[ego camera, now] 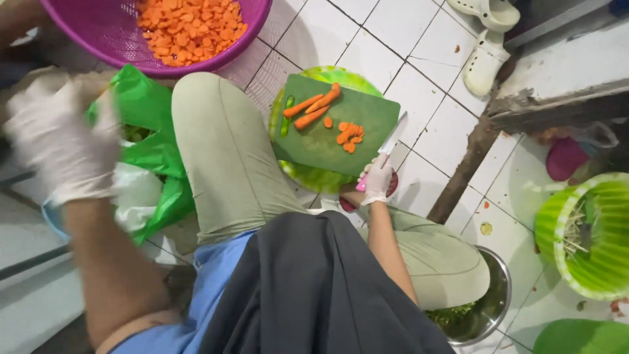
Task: Chopping carrots into small pieces on a cutting board using a knife.
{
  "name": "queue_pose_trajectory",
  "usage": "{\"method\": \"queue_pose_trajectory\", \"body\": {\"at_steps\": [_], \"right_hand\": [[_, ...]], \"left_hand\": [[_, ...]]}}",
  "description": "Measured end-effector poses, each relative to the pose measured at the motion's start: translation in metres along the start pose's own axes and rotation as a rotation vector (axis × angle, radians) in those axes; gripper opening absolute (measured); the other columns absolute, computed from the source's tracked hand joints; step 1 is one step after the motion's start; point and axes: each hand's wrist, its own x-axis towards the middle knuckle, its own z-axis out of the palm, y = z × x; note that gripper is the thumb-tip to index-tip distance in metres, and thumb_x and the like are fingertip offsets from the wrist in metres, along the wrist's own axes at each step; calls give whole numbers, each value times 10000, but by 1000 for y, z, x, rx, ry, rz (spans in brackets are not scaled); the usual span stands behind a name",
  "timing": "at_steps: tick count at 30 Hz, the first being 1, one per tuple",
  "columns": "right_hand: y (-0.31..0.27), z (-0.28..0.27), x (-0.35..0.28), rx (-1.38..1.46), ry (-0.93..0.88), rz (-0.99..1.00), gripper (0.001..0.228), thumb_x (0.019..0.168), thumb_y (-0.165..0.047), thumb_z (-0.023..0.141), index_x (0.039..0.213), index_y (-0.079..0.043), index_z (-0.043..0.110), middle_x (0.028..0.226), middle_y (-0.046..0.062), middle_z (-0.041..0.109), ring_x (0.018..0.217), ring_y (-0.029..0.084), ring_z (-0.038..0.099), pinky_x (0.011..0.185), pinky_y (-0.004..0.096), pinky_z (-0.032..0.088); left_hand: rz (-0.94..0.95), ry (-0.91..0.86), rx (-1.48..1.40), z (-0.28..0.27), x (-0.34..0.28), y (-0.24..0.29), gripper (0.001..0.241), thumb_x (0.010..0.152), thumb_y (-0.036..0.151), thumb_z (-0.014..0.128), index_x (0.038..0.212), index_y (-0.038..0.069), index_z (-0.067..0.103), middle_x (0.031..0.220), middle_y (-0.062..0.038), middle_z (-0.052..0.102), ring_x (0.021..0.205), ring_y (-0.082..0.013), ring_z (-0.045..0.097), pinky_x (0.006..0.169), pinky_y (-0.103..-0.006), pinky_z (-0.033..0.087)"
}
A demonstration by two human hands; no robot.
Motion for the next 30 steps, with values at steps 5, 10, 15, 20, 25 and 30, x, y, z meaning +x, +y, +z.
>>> {"method": "queue_pose_trajectory", "body": {"at_steps": [5,10,15,20,25,30], "right_hand": [[11,1,5,-52,-34,-64,317,972,-348,316,847,-84,439,506,54,464,333,151,441,279,282,370],[12,2,-2,-405,80,-79,254,935,-389,360,869,-177,483,525,62,579,379,214,574,326,333,478],[57,15,15,-685,-10,-102,513,927,-515,369,1248,-149,530,1003,236,647,999,354,620,890,486,495],[57,15,6,-752,-48,-68,496,917,-529,340,1220,-186,531,1000,180,667,1030,317,620,895,472,482],[53,8,2,-835,-104,0,468,901,-578,284,1128,-242,518,975,133,684,1045,300,620,884,489,465],[41,14,-7,-815,-135,-38,478,910,-556,295,1143,-202,515,972,162,679,1042,312,619,864,481,473]], "left_hand": [[-55,-576,-205,56,-53,-66,342,931,368,544,974,77,717,825,-197,681,783,-386,656,648,-437,490],[-181,-438,-933,2,6,16,239,1164,104,462,1241,-116,520,1132,-304,580,1017,-436,548,839,-496,402],[28,-298,-1264,-7,42,179,105,923,97,648,1019,139,657,957,-78,649,942,-284,588,865,-381,420],[232,-763,-1116,111,-7,345,178,849,80,547,1005,99,630,968,-222,626,929,-409,605,818,-522,494],[621,-643,-606,198,-42,415,212,835,10,515,1018,90,587,1138,-158,579,905,-298,652,634,-395,598],[700,-258,-457,218,-43,415,119,867,58,510,933,129,579,917,-53,560,770,-193,617,501,-297,572]]}}
